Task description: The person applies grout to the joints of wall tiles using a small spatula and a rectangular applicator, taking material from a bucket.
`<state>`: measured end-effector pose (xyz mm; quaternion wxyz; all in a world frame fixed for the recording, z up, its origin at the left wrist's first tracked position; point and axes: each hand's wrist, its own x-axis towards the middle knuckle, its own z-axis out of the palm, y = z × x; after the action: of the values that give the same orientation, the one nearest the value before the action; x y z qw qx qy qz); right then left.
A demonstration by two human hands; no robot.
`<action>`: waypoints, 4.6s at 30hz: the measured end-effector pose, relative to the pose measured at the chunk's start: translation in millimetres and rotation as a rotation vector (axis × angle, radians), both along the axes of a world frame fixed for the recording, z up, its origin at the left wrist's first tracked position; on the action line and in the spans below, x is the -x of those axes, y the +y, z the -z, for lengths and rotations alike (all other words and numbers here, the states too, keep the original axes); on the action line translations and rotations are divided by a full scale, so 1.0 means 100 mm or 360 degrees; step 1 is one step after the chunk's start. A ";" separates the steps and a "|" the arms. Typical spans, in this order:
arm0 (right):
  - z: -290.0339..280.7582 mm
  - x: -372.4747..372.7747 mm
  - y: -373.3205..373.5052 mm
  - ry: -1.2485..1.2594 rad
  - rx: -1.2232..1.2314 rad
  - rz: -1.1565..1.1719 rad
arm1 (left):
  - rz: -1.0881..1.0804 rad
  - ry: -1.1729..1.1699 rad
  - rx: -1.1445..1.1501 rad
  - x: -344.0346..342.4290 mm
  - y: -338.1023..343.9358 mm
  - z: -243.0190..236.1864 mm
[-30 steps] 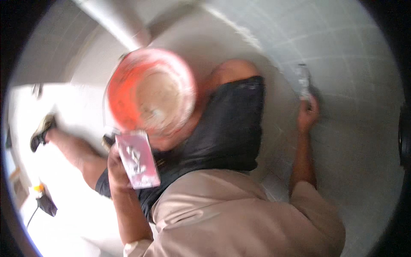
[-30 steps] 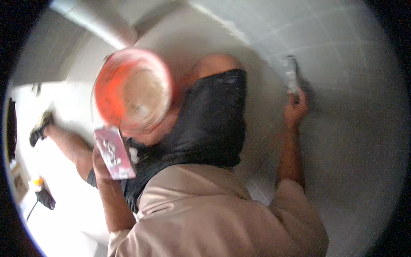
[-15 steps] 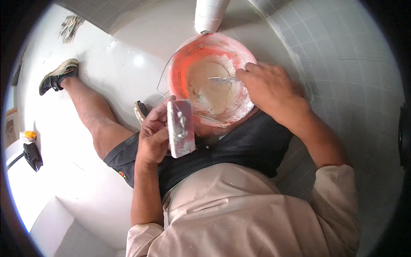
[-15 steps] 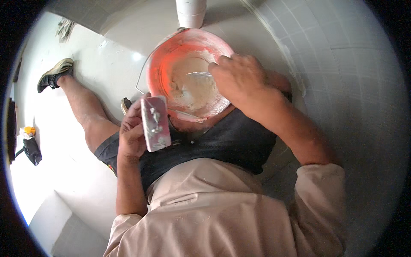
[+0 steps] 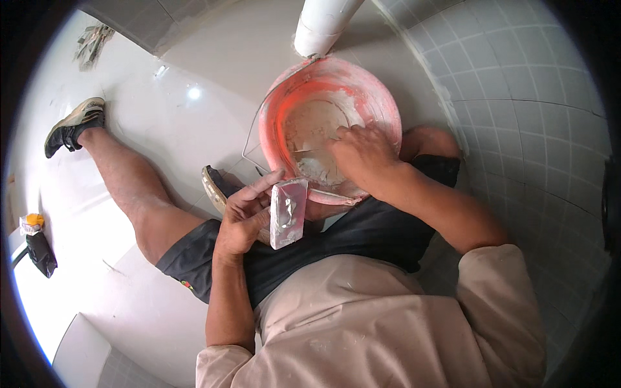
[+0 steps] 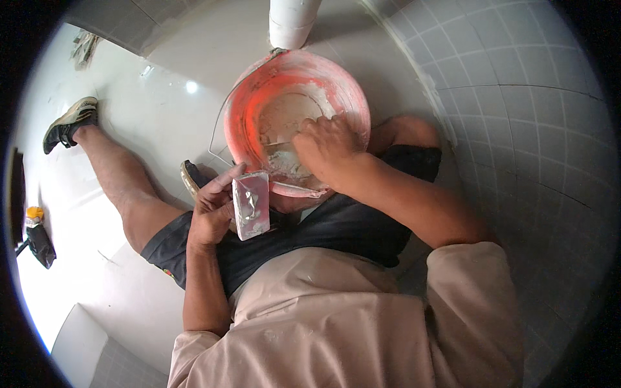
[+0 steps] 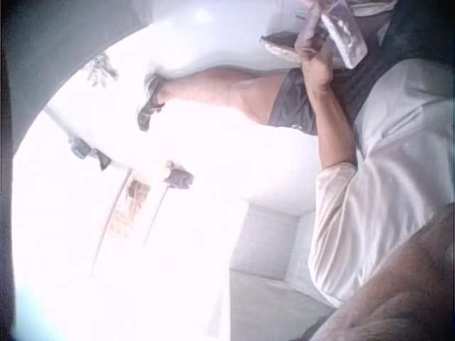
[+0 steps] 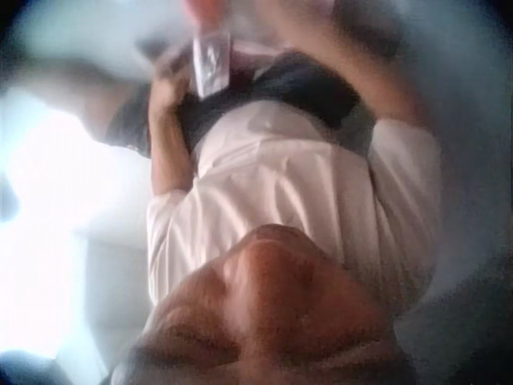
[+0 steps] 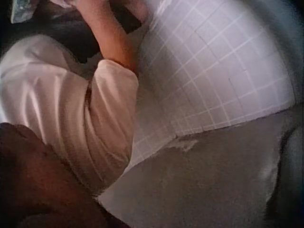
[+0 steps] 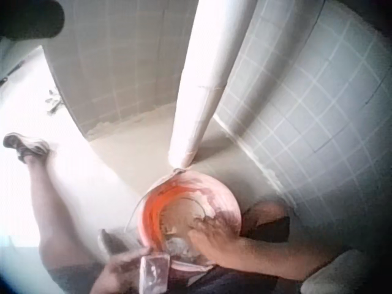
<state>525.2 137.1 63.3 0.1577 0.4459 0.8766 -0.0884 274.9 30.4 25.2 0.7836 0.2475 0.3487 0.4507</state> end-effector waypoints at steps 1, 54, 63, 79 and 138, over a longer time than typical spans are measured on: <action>-0.07 -0.03 0.01 -0.0020 -0.0131 -0.0025 | 0.0012 -0.0026 0.0020 0.02 0.01 -0.02; -0.44 -0.06 0.41 0.0025 0.0536 -0.0225 | 0.0091 -0.0030 0.0201 -0.17 0.05 -0.25; -0.89 -0.30 0.59 0.0251 0.0843 -0.0123 | 0.0084 -0.0062 0.0231 -0.18 0.04 -0.42; -1.13 -0.80 -0.69 0.1962 -0.0146 0.0369 | -0.0255 -0.0497 0.0486 -0.84 0.20 -1.20; -1.87 -1.00 -0.75 0.1651 0.0317 0.0438 | 0.0031 -0.0513 0.0066 -0.78 0.28 -1.04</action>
<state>624.9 62.0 249.9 -0.2670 0.4372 0.7603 -0.3993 352.8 58.8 128.9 0.8387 0.1591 0.2252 0.4697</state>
